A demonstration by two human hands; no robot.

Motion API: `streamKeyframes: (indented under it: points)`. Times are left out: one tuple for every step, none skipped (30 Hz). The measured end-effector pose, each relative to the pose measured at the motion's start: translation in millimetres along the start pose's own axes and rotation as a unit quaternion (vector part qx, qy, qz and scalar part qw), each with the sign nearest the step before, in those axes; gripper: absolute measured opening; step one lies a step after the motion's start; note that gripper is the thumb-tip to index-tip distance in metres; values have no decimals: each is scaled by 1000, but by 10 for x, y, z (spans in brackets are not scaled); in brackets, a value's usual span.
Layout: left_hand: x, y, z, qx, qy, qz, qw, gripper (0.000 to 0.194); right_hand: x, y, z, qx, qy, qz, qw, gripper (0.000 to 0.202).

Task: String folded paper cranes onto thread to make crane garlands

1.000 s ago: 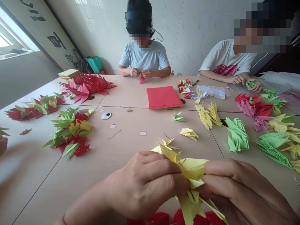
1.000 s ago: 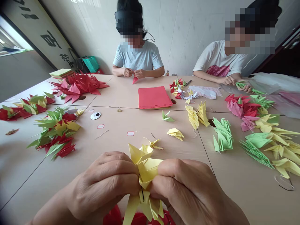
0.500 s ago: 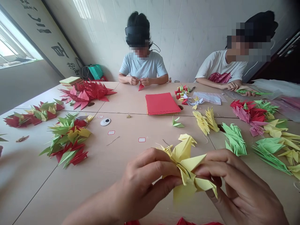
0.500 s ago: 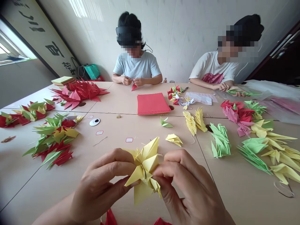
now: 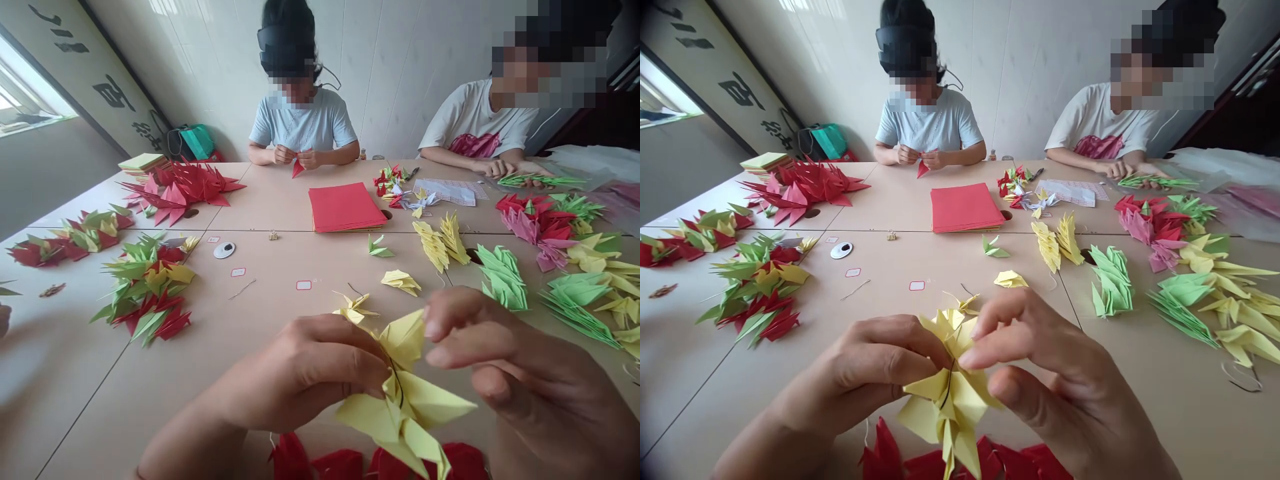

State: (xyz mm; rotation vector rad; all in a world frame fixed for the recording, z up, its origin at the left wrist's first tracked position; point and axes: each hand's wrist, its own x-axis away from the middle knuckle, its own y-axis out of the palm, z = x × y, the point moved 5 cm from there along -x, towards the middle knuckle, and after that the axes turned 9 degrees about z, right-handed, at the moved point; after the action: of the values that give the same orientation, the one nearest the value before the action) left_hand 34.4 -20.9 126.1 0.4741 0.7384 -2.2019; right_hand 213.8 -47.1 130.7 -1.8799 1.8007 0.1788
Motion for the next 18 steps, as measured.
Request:
streamKeyframes:
  points:
    - [-3, 16, -6, 5, -1, -10, 1000, 20, -13, 39, 23, -18, 7, -26, 999, 11]
    - [-7, 28, -11, 8, -1, -16, 1000, 18, -22, 77, 46, -36, 13, -47, 998, 10]
    - [-11, 35, -13, 10, -1, -20, 1000, 17, -29, 108, 68, -51, 17, -62, 997, 12]
    - [-17, 40, -12, 12, 0, -25, 1000, 16, -36, 131, 88, -58, 22, -70, 996, 15]
    - [-23, 44, -8, 14, 1, -30, 999, 16, -39, 153, 101, -61, 23, -83, 994, 16]
    - [-30, 49, -2, 18, 2, -37, 999, 16, -40, 176, 106, -65, 22, -103, 992, 17]
    - [-37, 54, 5, 23, 1, -44, 999, 16, -39, 196, 105, -69, 21, -127, 989, 17]
    - [-44, 59, 10, 29, -3, -49, 998, 16, -38, 210, 102, -71, 23, -149, 986, 15]
    - [-51, 63, 14, 37, -9, -54, 998, 16, -37, 218, 96, -74, 24, -168, 983, 13]
    - [-58, 68, 15, 46, -17, -58, 997, 16, -38, 219, 88, -77, 26, -179, 980, 10]
    - [-63, 71, 14, 55, -25, -61, 996, 16, -40, 214, 81, -79, 29, -183, 979, 8]
    - [-67, 73, 11, 61, -31, -64, 996, 16, -40, 211, 77, -78, 32, -186, 979, 6]
    - [-71, 72, 6, 65, -36, -65, 995, 14, -37, 210, 73, -80, 35, -188, 978, 4]
    - [-74, 69, 1, 68, -38, -66, 995, 13, -31, 212, 72, -83, 39, -189, 978, 4]
    - [-76, 65, -6, 71, -41, -68, 994, 11, -25, 215, 72, -88, 44, -187, 977, 3]
    - [-77, 61, -13, 75, -44, -69, 994, 11, -19, 219, 76, -93, 51, -183, 977, 4]
    - [-78, 60, -20, 79, -47, -73, 993, 10, -13, 224, 80, -99, 56, -180, 977, 6]
    - [-79, 62, -27, 85, -51, -78, 992, 11, -9, 230, 83, -104, 60, -178, 977, 8]
